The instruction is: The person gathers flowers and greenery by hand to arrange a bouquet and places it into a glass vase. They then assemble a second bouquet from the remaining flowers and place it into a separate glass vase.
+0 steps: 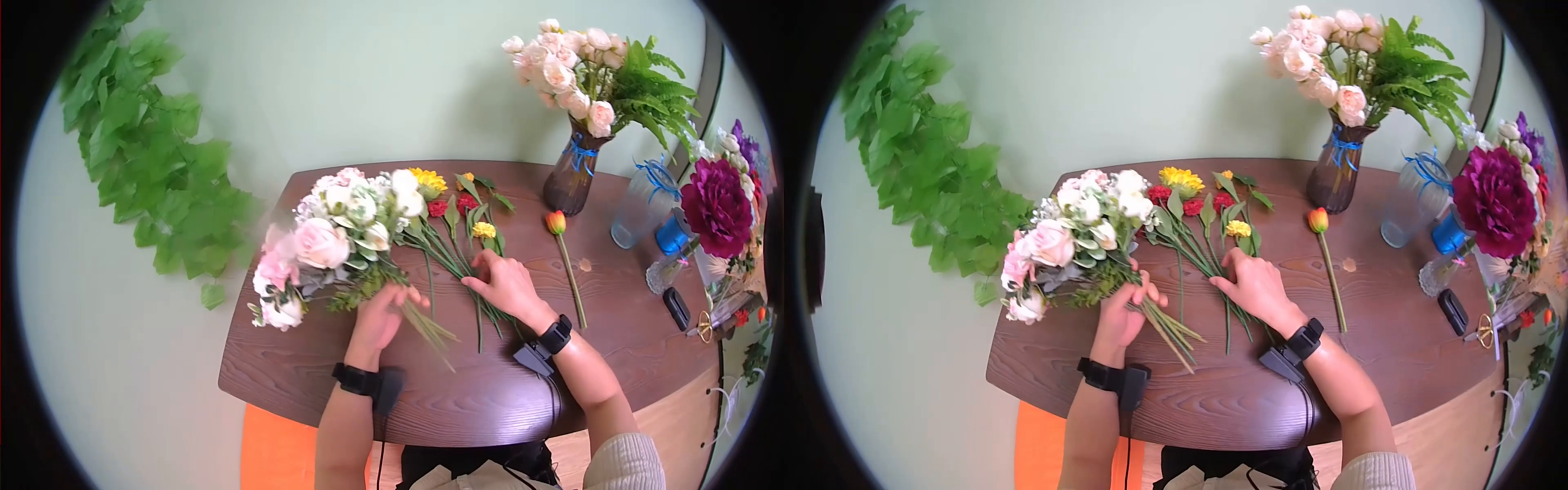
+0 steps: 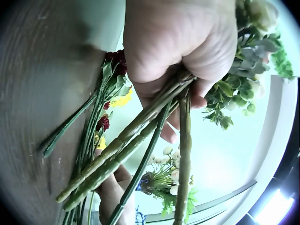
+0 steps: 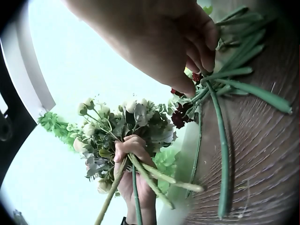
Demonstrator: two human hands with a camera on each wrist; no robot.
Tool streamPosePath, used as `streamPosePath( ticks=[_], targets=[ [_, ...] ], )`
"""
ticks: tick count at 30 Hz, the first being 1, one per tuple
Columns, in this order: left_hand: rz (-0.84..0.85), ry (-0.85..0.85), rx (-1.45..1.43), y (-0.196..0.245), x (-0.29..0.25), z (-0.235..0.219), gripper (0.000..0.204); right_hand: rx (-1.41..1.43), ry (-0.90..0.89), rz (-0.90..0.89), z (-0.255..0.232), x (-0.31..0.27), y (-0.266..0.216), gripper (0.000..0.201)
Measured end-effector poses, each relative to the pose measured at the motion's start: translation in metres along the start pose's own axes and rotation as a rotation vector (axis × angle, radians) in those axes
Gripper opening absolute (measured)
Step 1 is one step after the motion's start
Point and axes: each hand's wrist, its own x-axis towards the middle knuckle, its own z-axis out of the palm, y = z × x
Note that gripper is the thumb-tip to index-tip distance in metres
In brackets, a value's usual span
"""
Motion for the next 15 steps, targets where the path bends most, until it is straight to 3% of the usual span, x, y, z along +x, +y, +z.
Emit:
streamPosePath(
  ticks=[6,9,14,15],
  targets=[
    [-0.062,-0.099,-0.134,0.002,-0.005,-0.002,0.012,0.129,-0.014,0.184,0.005,0.002,0.011,0.034],
    [-0.026,-0.173,-0.15,0.002,-0.005,-0.006,0.014,0.232,-0.05,0.202,0.008,0.002,0.017,0.03],
    [-0.024,-0.134,-0.141,0.008,-0.008,0.002,0.011,0.337,-0.017,0.14,0.016,0.004,0.028,0.022],
    [-0.023,-0.11,-0.129,0.009,-0.008,0.003,0.01,0.465,0.009,0.14,0.022,0.005,0.034,0.019]
  ],
)
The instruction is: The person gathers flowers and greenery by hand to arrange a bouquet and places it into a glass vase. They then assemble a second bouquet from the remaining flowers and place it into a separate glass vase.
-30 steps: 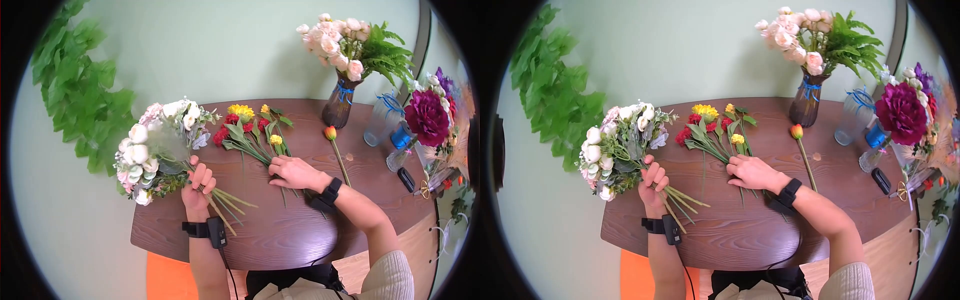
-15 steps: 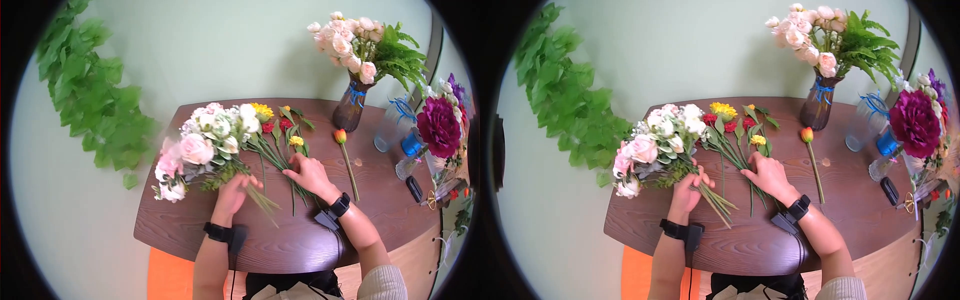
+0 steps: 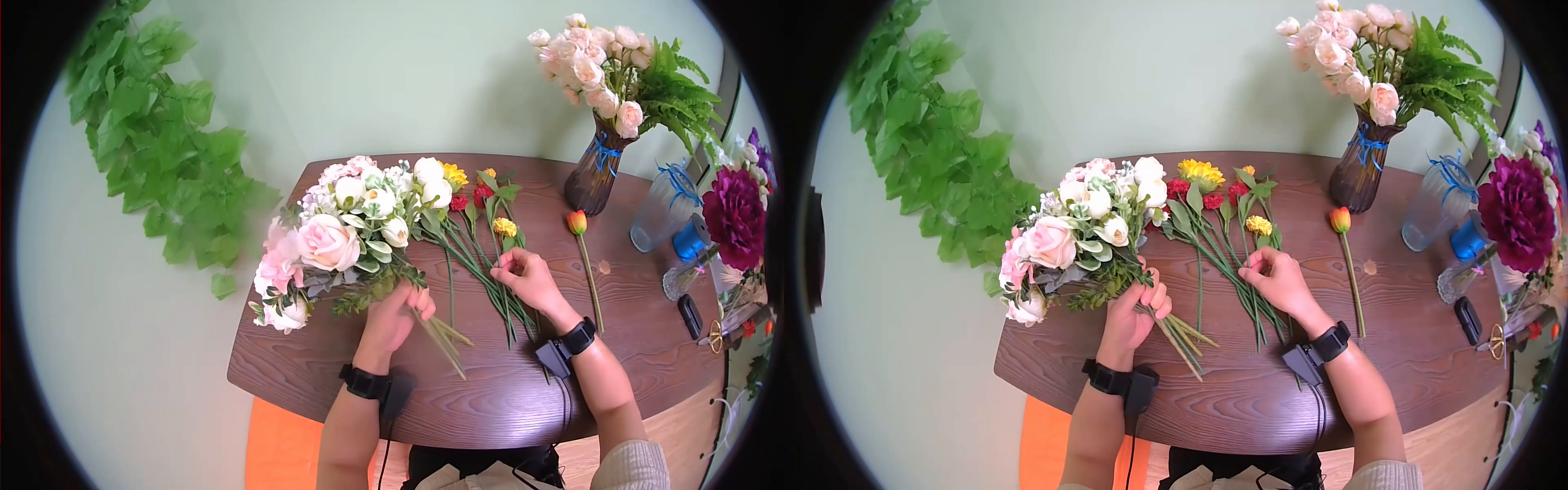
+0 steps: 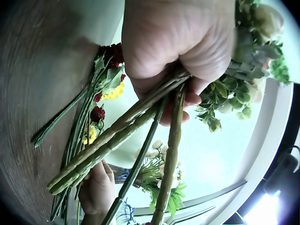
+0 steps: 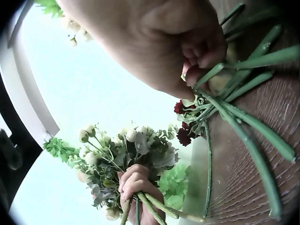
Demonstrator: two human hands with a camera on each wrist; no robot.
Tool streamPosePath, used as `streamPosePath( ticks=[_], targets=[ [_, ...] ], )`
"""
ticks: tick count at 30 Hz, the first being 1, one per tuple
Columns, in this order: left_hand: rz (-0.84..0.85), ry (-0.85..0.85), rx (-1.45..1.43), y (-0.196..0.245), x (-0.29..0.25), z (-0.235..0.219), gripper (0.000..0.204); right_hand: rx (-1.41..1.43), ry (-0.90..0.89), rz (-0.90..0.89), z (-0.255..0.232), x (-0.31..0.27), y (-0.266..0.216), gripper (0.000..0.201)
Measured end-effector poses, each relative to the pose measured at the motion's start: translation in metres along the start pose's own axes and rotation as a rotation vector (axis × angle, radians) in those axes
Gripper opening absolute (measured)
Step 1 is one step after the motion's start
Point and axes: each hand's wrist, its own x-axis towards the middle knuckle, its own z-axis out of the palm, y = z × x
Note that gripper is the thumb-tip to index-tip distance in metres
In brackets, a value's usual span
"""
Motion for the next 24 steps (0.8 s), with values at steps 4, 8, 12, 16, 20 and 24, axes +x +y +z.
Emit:
streamPosePath(
  ticks=[4,8,12,16,20,24],
  targets=[
    [0.017,-0.002,-0.024,0.0,0.002,-0.004,0.008,0.42,-0.033,0.133,-0.005,-0.004,-0.019,0.012],
    [0.042,0.007,-0.006,0.001,0.004,-0.005,0.006,0.41,0.061,-0.051,-0.002,-0.009,-0.039,0.012],
    [0.063,0.049,0.015,0.001,0.005,-0.006,0.011,0.421,0.121,-0.198,0.0,-0.025,-0.066,0.008],
    [0.063,0.091,0.014,0.002,0.004,0.0,0.017,0.263,0.046,-0.388,0.006,-0.04,-0.085,0.009],
    [0.063,0.104,-0.021,0.0,0.002,0.006,0.011,0.149,0.008,-0.506,0.014,-0.046,-0.091,0.008],
    [0.033,0.099,0.087,-0.004,-0.001,0.007,0.011,0.045,0.026,-0.628,0.018,-0.046,-0.089,0.009]
  ],
)
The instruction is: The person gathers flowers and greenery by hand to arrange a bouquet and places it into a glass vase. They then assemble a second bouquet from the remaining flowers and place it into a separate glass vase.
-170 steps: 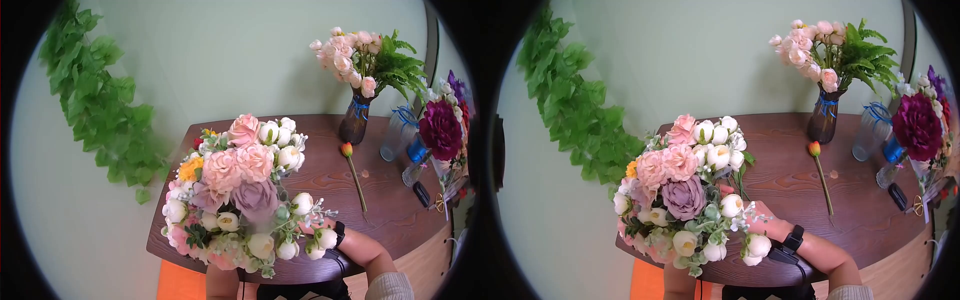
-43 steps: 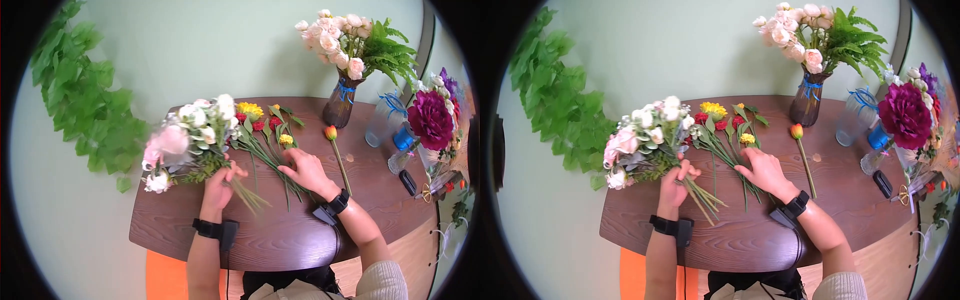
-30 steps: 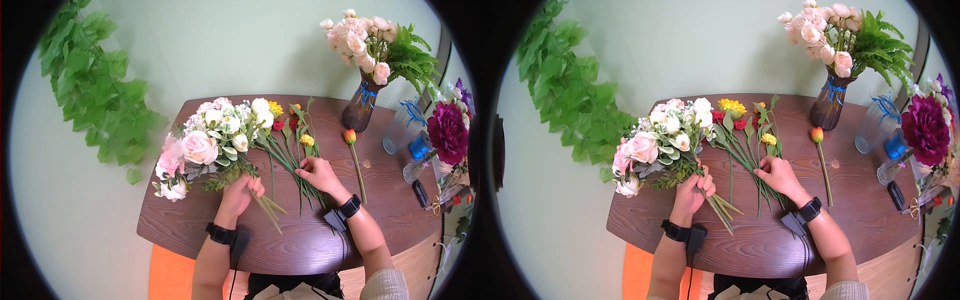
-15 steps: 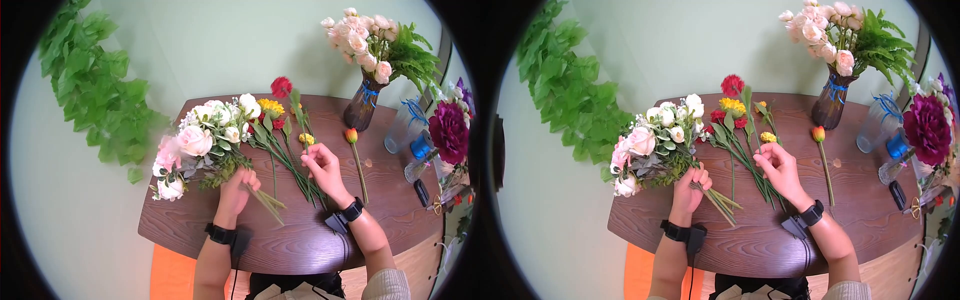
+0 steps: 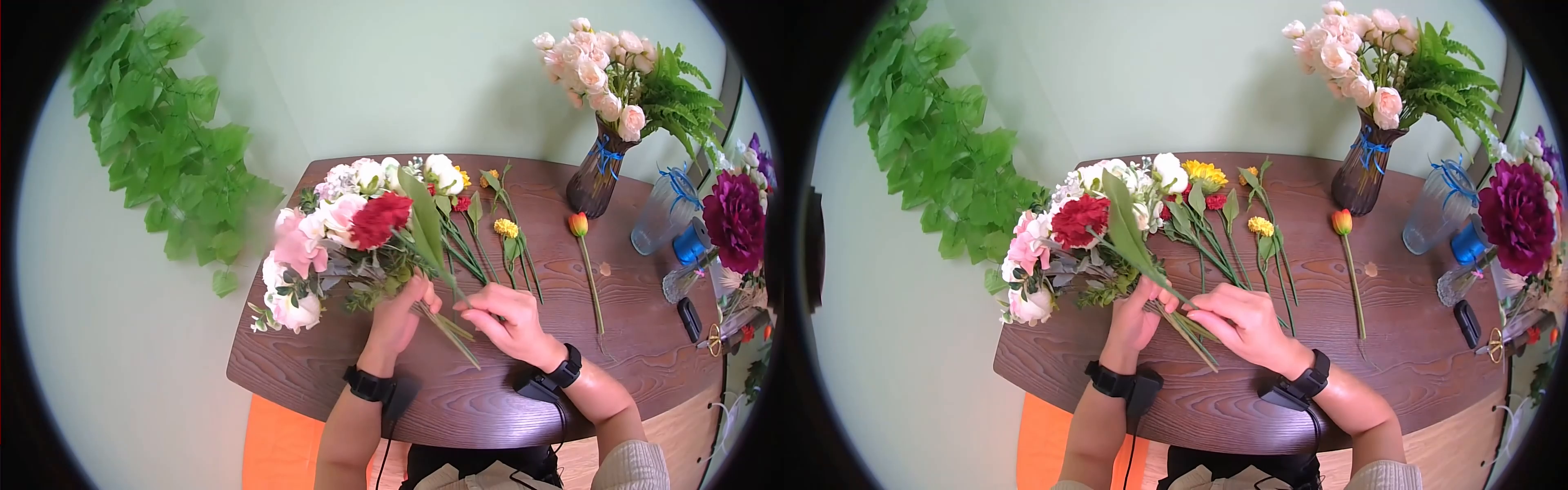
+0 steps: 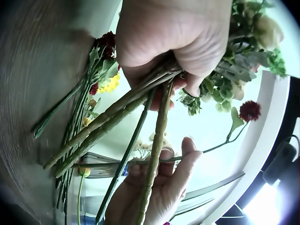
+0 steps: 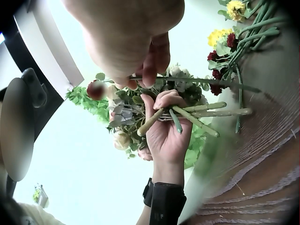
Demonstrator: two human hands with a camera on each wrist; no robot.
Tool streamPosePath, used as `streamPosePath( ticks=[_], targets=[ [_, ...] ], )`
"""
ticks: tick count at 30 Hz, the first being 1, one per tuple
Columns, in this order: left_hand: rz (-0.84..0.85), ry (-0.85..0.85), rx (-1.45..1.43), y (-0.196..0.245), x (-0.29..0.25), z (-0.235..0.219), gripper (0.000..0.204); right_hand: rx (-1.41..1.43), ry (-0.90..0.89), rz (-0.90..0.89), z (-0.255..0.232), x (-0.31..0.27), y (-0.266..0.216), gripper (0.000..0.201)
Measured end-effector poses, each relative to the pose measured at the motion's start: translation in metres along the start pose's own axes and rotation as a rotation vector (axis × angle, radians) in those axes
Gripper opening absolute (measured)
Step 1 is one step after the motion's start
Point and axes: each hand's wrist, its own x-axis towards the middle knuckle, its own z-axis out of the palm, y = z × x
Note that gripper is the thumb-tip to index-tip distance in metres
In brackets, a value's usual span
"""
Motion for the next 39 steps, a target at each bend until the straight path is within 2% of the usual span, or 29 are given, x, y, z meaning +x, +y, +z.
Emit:
streamPosePath(
  ticks=[1,5,7,8,10,14,16,22,25,28,32,34,37,39],
  targets=[
    [-0.023,0.007,0.053,-0.001,-0.001,0.0,0.011,-0.062,-0.025,-0.054,-0.001,0.0,0.0,0.008],
    [-0.048,-0.062,0.025,-0.005,-0.003,-0.003,0.011,-0.079,-0.023,-0.091,0.003,0.0,0.001,0.01],
    [-0.016,-0.111,0.191,-0.002,-0.004,0.005,0.029,-0.095,-0.029,-0.072,0.005,0.0,0.004,0.013],
    [-0.017,-0.113,0.191,-0.004,-0.004,0.001,0.029,-0.096,-0.027,-0.071,0.006,0.0,0.003,0.013],
    [-0.017,-0.149,0.277,-0.009,-0.005,-0.007,0.035,-0.066,-0.043,0.04,0.007,0.0,0.0,0.011],
    [-0.003,-0.157,0.255,-0.011,-0.007,-0.004,0.039,-0.008,-0.055,0.127,0.008,0.001,-0.004,0.012],
    [-0.05,-0.116,0.275,-0.011,-0.008,-0.006,0.039,-0.026,-0.078,0.106,0.009,0.001,-0.004,0.014],
    [-0.028,-0.079,0.263,-0.007,-0.008,0.001,0.041,-0.111,-0.084,0.012,0.011,0.001,-0.005,0.014],
    [-0.017,-0.094,0.258,-0.008,-0.009,0.0,0.043,-0.062,-0.087,0.07,0.011,0.001,-0.012,0.015],
    [-0.062,-0.13,0.286,-0.004,-0.009,0.002,0.047,-0.046,-0.082,0.055,0.014,0.003,-0.015,0.016],
    [-0.013,-0.179,0.349,-0.003,-0.012,0.002,0.04,-0.06,-0.074,0.036,0.015,0.003,-0.017,0.017],
    [-0.003,-0.057,0.411,-0.004,-0.016,0.004,0.025,-0.083,-0.099,0.019,0.014,0.002,-0.017,0.018],
    [-0.006,0.003,0.37,-0.004,-0.018,0.001,0.015,-0.02,-0.12,0.065,0.012,0.003,-0.019,0.017],
    [-0.067,0.039,0.481,-0.005,-0.016,-0.009,0.016,0.05,-0.111,0.101,0.012,0.004,-0.017,0.016]
  ],
)
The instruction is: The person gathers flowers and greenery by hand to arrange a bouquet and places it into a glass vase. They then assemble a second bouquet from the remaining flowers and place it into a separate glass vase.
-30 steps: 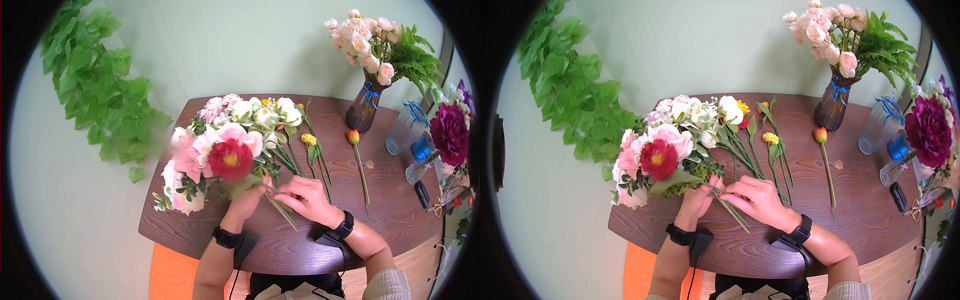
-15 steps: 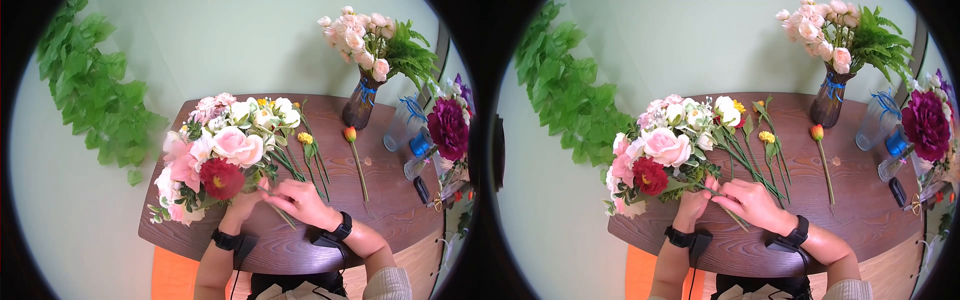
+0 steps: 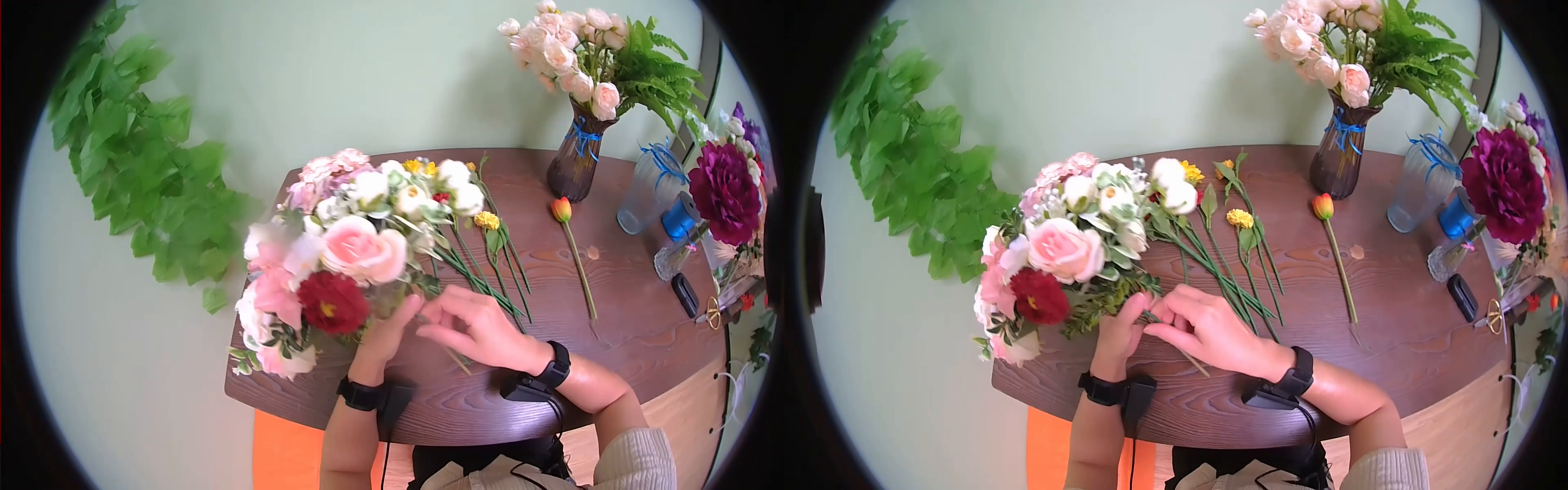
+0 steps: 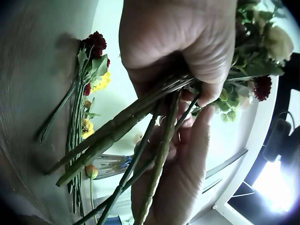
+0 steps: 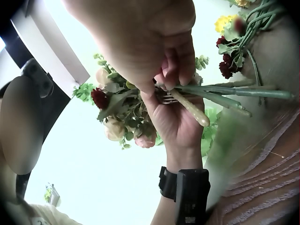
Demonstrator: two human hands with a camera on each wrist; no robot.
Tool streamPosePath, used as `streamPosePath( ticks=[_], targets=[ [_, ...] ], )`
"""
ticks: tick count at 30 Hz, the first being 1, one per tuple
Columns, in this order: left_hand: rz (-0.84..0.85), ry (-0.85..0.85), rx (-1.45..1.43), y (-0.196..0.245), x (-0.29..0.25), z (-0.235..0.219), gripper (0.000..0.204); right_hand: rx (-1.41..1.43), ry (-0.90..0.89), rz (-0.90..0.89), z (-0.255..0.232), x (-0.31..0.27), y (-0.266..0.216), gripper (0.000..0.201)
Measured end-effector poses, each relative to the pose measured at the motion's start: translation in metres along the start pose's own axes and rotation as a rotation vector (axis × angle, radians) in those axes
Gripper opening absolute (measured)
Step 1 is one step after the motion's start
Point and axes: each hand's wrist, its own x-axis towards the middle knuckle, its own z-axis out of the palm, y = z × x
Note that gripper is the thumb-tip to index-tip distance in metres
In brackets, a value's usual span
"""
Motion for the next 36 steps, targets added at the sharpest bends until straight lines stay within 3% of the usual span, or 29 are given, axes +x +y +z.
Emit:
streamPosePath(
  ticks=[2,4,6,7,12,14,21,26,28,32,36],
  targets=[
    [0.084,0.022,-0.186,0.001,0.004,-0.001,0.013,0.074,0.007,0.03,-0.002,0.002,0.005,0.016],
    [0.063,-0.085,-0.231,0.002,0.01,-0.009,0.011,0.181,0.085,0.225,-0.006,0.004,0.016,0.015],
    [0.112,-0.068,-0.447,0.004,0.013,-0.007,0.01,0.045,0.081,0.293,-0.018,0.007,0.031,0.016],
    [0.087,0.044,-0.352,0.018,0.013,0.005,0.015,-0.054,0.079,0.3,-0.024,0.006,0.039,0.016],
    [0.041,0.222,-0.298,0.025,0.013,0.008,0.018,-0.323,0.049,0.385,-0.038,-0.004,0.078,0.02],
    [0.098,0.027,-0.318,0.016,0.016,-0.003,0.02,-0.374,0.048,0.451,-0.04,-0.006,0.084,0.021],
    [0.07,0.072,-0.25,0.015,0.017,-0.002,0.025,-0.406,0.034,0.523,-0.041,-0.008,0.09,0.024],
    [0.184,0.054,-0.327,0.008,0.022,-0.008,0.021,-0.416,0.003,0.563,-0.041,-0.009,0.086,0.024],
    [0.156,0.027,-0.419,0.014,0.019,-0.005,0.02,-0.411,-0.013,0.579,-0.041,-0.007,0.084,0.024],
    [0.175,-0.071,-0.624,0.021,0.017,-0.005,0.008,-0.312,0.041,0.614,-0.041,-0.007,0.087,0.022],
    [0.196,-0.113,-0.658,0.016,0.017,-0.017,0.009,-0.173,0.2,0.49,-0.034,-0.004,0.083,0.018]
  ],
)
